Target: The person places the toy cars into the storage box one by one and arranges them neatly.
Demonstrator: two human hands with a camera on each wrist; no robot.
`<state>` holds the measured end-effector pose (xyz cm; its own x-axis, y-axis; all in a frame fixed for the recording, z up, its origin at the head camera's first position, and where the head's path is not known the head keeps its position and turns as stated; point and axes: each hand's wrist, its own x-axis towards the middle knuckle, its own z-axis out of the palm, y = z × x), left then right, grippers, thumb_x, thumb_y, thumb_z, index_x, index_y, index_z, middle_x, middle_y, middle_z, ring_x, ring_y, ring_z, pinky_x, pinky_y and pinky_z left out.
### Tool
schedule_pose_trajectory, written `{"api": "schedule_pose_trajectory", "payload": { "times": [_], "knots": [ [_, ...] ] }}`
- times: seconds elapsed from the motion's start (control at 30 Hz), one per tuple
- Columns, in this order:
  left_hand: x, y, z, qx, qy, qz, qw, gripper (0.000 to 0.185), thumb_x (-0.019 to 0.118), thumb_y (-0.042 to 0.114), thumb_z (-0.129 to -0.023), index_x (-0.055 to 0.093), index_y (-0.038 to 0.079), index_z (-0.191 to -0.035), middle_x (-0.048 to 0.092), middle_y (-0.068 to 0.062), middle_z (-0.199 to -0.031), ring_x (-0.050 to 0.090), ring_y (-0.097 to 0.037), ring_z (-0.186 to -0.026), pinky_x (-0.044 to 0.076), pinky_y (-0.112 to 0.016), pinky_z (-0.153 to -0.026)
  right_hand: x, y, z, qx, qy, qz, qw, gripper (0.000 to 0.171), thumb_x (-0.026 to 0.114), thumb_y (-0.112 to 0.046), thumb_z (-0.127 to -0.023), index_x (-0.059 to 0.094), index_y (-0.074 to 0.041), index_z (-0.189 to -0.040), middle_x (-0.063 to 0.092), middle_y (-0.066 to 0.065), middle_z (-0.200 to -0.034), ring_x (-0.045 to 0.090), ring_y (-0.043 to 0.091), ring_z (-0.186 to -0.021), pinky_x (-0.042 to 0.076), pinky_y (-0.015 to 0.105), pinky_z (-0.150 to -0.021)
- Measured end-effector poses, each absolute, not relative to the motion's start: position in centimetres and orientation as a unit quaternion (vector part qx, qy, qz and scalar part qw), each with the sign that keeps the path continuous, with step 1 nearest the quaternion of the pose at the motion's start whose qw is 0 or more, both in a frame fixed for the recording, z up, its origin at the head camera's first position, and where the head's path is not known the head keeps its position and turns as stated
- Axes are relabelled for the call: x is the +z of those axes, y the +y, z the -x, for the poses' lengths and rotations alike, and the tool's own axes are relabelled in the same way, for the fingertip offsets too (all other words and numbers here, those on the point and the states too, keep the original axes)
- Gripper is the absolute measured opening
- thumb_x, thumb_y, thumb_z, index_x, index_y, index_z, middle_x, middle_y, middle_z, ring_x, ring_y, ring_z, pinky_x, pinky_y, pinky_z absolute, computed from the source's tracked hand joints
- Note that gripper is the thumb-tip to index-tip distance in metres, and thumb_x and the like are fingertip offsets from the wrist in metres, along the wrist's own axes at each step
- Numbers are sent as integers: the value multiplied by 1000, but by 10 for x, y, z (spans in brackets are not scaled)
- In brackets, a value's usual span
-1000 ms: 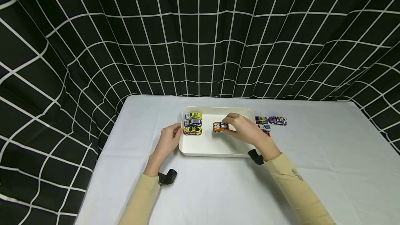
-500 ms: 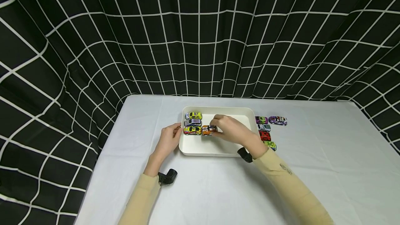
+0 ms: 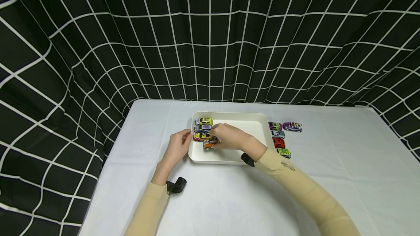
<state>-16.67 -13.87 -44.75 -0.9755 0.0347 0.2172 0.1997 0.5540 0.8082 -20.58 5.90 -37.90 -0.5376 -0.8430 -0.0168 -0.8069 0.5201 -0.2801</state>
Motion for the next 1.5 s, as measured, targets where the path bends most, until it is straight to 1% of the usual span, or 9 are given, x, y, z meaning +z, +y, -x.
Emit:
{"api": "schedule_pose_trajectory", "payload": {
  "times": [0.17,0.37,0.5,0.63,0.77,0.97,1.23,1.5],
  "knots": [
    [-448,-139,166,-469,-875,76,89,25,55,1,-91,59,-14,-111,66,-23,-92,66,-28,-82,56,-30,-69,-382,47,207,-104,868,475,101,21,81,-12,-70,65,-1,-81,61,2,-74,48,10,-62,46,23,-58],
    [-448,-139,167,-470,-874,77,92,25,56,0,-90,59,-14,-111,66,-23,-92,66,-28,-82,56,-31,-70,-385,35,207,-82,873,469,109,23,81,-13,-71,65,-1,-82,58,1,-71,47,10,-61,46,24,-58],
    [-446,-139,166,-470,-875,76,90,25,56,1,-90,60,-13,-111,67,-22,-92,66,-27,-81,56,-31,-70,-387,29,207,-61,875,470,104,23,81,-16,-71,66,-2,-83,61,3,-74,52,12,-67,49,25,-62],
    [-446,-139,166,-467,-876,75,89,25,56,1,-90,60,-13,-111,67,-22,-92,66,-27,-82,56,-31,-70,-389,25,207,-52,874,473,98,25,81,-15,-71,67,-2,-87,63,4,-79,56,13,-71,50,26,-65],
    [-447,-139,166,-467,-876,75,89,25,56,0,-90,59,-14,-111,66,-23,-92,66,-28,-82,56,-31,-70,-390,22,207,-47,876,472,93,24,81,-15,-71,67,-3,-85,63,3,-78,55,12,-69,50,25,-64],
    [-447,-140,166,-469,-875,78,90,25,55,0,-91,59,-14,-111,66,-23,-92,66,-28,-81,56,-32,-69,-392,17,207,-37,876,474,83,24,81,-17,-71,65,-3,-84,63,3,-78,55,14,-71,50,27,-66],
    [-448,-140,166,-466,-876,78,98,25,56,0,-90,60,-14,-110,66,-23,-92,66,-28,-81,56,-33,-70,-393,15,205,-25,881,464,86,26,81,-20,-72,65,-3,-84,62,4,-84,55,15,-75,50,30,-70],
    [-448,-140,167,-465,-876,78,97,24,55,0,-90,60,-14,-110,66,-23,-92,66,-28,-81,56,-33,-70,-394,14,204,5,880,468,78,30,80,-23,-72,65,-4,-91,63,6,-92,59,18,-84,52,30,-76]
  ]
}}
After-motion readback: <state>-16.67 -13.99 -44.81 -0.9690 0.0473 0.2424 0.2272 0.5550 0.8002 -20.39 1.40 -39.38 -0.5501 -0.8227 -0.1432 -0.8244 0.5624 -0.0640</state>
